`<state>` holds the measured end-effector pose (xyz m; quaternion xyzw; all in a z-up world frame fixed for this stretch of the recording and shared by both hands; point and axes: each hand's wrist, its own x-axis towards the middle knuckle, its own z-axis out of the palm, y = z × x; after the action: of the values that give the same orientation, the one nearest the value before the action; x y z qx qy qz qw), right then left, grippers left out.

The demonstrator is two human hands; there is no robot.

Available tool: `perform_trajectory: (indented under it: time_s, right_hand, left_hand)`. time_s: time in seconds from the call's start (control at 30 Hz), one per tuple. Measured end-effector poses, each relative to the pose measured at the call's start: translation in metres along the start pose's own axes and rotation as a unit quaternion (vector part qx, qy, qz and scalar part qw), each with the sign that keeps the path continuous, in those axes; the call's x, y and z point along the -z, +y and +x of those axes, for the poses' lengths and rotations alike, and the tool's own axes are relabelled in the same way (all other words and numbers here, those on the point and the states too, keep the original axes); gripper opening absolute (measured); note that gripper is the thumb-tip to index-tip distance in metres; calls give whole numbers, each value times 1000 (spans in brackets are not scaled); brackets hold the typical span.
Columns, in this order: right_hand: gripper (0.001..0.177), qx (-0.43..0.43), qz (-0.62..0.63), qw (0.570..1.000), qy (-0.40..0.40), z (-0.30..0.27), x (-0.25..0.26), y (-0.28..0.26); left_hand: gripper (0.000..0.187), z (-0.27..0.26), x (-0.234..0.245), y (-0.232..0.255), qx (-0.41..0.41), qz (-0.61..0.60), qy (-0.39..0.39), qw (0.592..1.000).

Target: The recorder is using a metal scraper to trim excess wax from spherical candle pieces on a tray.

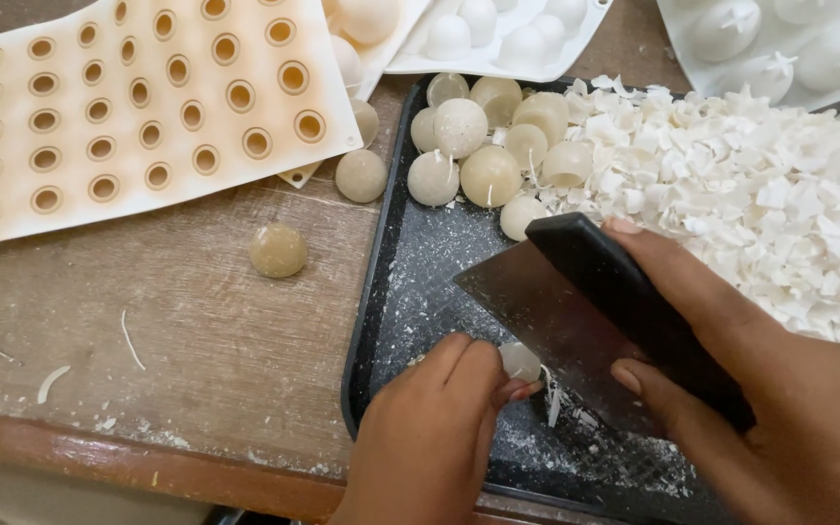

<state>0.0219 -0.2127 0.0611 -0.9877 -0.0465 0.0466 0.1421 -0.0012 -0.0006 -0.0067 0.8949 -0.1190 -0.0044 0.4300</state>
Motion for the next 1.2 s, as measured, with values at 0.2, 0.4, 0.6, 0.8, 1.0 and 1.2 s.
perform_trajectory:
  time_s: [0.2, 0.4, 0.6, 0.8, 1.0, 1.2]
  right_hand:
    - [91, -1, 51, 998, -26, 3, 1, -2]
    - [95, -126, -82, 964, -218, 25, 16, -22]
    - [95, -99, -72, 971, -204, 24, 10, -21]
    - [94, -93, -83, 969, -214, 25, 14, -33]
    - [89, -92, -143, 952, -254, 27, 19, -45]
    - [89, -77, -167, 946, -267, 25, 23, -55]
  left_hand:
    - [12, 1, -1, 1, 12, 1, -13, 1000]
    - [9, 2, 2, 1, 17, -12, -34, 999]
    - [9, 1, -1, 0, -3, -11, -10, 1000]
    - [8, 0, 0, 0, 9, -6, -23, 1000]
    - [14, -1, 2, 1, -9, -16, -2, 1000]
    - [10, -1, 4, 2, -38, -35, 26, 998]
